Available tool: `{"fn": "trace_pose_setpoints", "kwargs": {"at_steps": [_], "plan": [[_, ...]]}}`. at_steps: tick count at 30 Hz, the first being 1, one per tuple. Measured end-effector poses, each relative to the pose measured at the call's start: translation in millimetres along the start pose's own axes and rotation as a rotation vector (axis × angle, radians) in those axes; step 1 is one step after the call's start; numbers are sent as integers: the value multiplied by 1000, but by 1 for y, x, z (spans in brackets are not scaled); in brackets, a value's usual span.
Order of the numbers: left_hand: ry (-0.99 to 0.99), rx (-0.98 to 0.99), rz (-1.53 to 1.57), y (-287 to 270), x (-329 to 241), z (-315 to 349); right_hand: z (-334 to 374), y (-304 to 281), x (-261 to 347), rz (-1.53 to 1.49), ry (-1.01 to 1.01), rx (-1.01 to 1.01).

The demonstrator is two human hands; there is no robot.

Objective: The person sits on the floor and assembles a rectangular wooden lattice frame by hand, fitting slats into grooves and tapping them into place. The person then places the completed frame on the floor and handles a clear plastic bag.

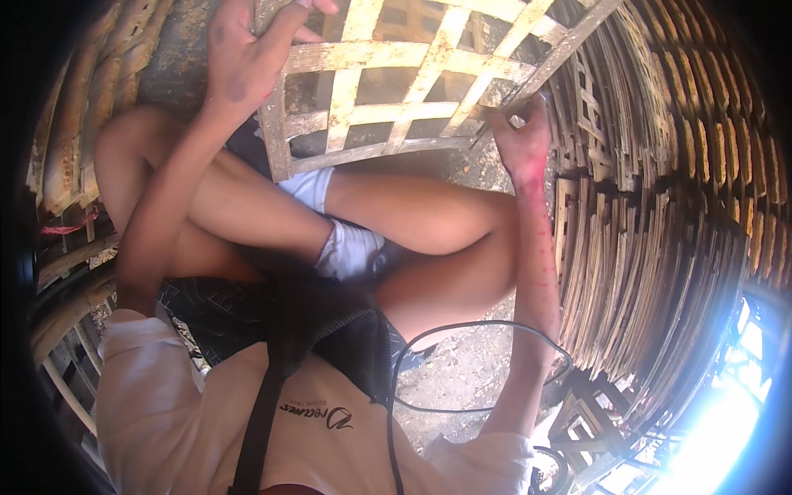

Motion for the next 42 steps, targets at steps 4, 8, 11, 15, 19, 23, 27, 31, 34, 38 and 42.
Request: {"fn": "trace_pose_setpoints", "kwargs": {"at_steps": [4,8,11,15,19,23,27,31,34,38,42], "plan": [[-160,-117,84,-17,-21,-16,-12,29,24,-378,231,-49],[-142,-183,106,-26,-27,-27,-24,51,33,-651,341,-103],[-160,-185,74,-28,-28,-28,-24,71,24,-501,247,-312],[-108,-214,34,-25,-30,-14,-15,101,13,-128,274,-341],[-89,-168,63,-23,-9,-8,-16,76,29,138,295,-423],[-281,-165,-115,-33,-15,0,-21,76,30,186,273,-476],[-255,-72,-113,-36,-12,2,-23,75,31,246,321,-445],[-204,-51,-94,-36,-10,1,-19,76,33,212,316,-395],[-158,-65,-87,-40,-5,1,-18,77,35,145,248,-428],[-137,-47,-62,-39,-4,1,-16,77,30,96,260,-488],[-173,-36,-32,-32,-10,5,-17,74,27,122,285,-493]]}}
Point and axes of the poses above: each hand's wrist, its own z-axis away from the middle knuckle, its own y-axis out of the palm, x = y × z, the point moved 3 cm from there along -z, towards the middle knuckle, and after that the axes turned 8 degrees about -x, right-handed, at the moved point
